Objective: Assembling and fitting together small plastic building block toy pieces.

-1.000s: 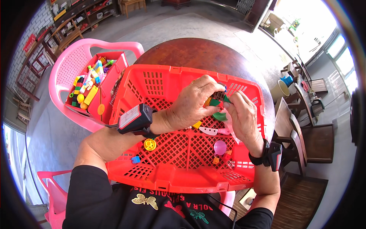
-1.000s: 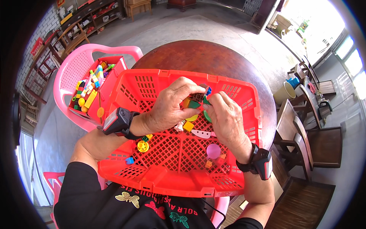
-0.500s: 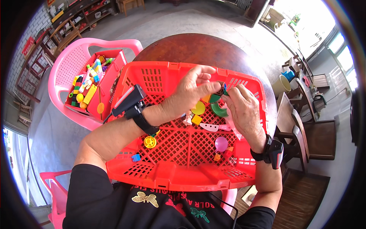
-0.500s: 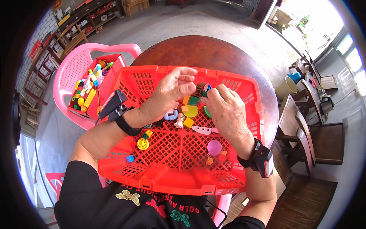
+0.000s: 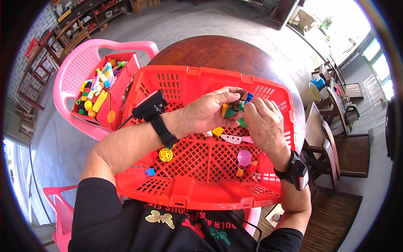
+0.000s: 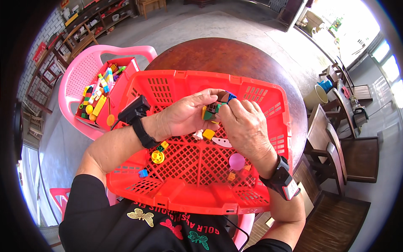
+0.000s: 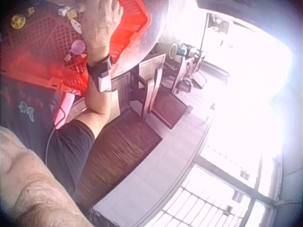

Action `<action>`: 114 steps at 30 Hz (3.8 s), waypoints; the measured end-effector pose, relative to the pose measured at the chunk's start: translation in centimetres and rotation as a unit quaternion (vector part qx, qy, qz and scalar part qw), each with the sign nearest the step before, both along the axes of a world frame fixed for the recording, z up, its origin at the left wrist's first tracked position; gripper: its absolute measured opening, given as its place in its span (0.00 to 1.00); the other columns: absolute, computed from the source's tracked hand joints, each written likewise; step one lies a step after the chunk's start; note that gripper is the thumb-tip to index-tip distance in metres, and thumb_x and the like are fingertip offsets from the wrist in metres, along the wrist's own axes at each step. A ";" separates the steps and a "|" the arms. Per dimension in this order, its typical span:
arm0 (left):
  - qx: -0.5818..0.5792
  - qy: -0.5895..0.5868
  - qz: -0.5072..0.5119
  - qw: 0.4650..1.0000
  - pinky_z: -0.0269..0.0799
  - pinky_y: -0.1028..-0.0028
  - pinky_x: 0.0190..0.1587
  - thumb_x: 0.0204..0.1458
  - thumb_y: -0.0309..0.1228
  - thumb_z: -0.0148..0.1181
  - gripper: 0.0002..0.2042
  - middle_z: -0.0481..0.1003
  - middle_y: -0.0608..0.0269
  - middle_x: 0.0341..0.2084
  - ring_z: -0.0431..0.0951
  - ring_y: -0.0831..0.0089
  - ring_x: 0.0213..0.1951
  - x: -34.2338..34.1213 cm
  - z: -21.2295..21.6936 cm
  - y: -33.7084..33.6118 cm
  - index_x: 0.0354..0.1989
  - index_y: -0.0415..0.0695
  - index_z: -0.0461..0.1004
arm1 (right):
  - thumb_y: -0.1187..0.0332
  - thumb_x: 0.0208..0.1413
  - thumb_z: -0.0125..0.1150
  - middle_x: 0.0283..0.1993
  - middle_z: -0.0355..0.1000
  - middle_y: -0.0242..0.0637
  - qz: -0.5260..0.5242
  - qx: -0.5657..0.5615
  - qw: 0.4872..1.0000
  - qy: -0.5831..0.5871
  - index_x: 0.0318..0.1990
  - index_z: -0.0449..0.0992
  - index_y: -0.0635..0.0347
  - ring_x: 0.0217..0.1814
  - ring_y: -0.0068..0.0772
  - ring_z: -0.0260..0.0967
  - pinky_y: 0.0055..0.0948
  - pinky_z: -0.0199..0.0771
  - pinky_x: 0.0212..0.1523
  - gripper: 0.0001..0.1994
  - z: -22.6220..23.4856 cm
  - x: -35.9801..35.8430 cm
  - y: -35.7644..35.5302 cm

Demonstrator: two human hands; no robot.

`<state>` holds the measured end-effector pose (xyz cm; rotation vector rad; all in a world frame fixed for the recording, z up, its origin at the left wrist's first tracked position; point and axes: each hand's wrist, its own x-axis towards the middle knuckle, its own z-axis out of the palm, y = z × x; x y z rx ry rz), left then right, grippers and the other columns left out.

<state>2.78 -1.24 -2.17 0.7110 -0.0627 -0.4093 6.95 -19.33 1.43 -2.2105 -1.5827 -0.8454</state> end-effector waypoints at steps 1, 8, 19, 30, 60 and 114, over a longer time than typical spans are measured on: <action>-0.010 -0.013 0.001 1.000 0.73 0.66 0.41 0.59 0.38 0.50 0.14 0.72 0.66 0.41 0.75 0.72 0.38 0.0 -0.1 -0.1 0.51 0.48 0.65 | 0.72 0.39 0.57 0.27 0.60 0.34 -0.003 -0.009 1.000 0.003 0.26 0.64 0.56 0.29 0.35 0.64 0.34 0.65 0.30 0.07 0.1 -0.1 0.0; -0.031 -0.026 0.077 0.996 0.68 0.65 0.50 0.56 0.29 0.49 0.17 0.69 0.65 0.44 0.71 0.73 0.46 -0.7 0.3 -1.4 0.55 0.47 0.62 | 0.71 0.44 0.59 0.24 0.61 0.35 0.000 -0.009 0.998 0.055 0.25 0.65 0.57 0.27 0.38 0.65 0.37 0.65 0.29 0.07 0.7 -0.6 0.0; 0.208 -0.283 0.195 0.916 0.63 0.72 0.53 0.55 0.27 0.51 0.22 0.64 0.63 0.46 0.67 0.74 0.48 -1.2 1.7 -1.6 0.59 0.44 0.56 | 0.71 0.56 0.53 0.20 0.62 0.36 0.018 0.144 0.857 0.495 0.27 0.66 0.63 0.19 0.30 0.59 0.27 0.60 0.22 0.08 0.2 -0.8 -0.2; 0.339 -0.447 0.161 0.812 0.62 0.71 0.56 0.55 0.27 0.53 0.25 0.62 0.59 0.51 0.66 0.74 0.53 -1.2 2.6 -0.3 0.60 0.42 0.54 | 0.61 0.59 0.52 0.21 0.64 0.25 0.117 0.248 0.492 0.826 0.31 0.71 0.58 0.20 0.15 0.56 0.16 0.54 0.20 0.10 0.0 -0.9 -0.6; 0.155 -0.088 0.109 0.978 0.76 0.67 0.45 0.53 0.22 0.53 0.23 0.70 0.58 0.46 0.76 0.68 0.44 2.3 -0.7 2.0 0.58 0.41 0.57 | 0.65 0.59 0.51 0.25 0.67 0.27 0.052 0.152 0.606 0.779 0.34 0.69 0.58 0.22 0.15 0.62 0.15 0.62 0.24 0.07 -2.8 3.0 -0.6; 0.183 -0.011 0.243 0.953 0.71 0.67 0.38 0.39 0.21 0.65 0.09 0.76 0.54 0.30 0.75 0.65 0.35 3.6 2.6 1.4 0.30 0.35 0.75 | 0.78 0.42 0.62 0.55 0.60 0.46 0.069 -0.309 0.889 0.330 0.56 0.64 0.56 0.57 0.50 0.60 0.39 0.64 0.55 0.29 -10.6 0.8 1.0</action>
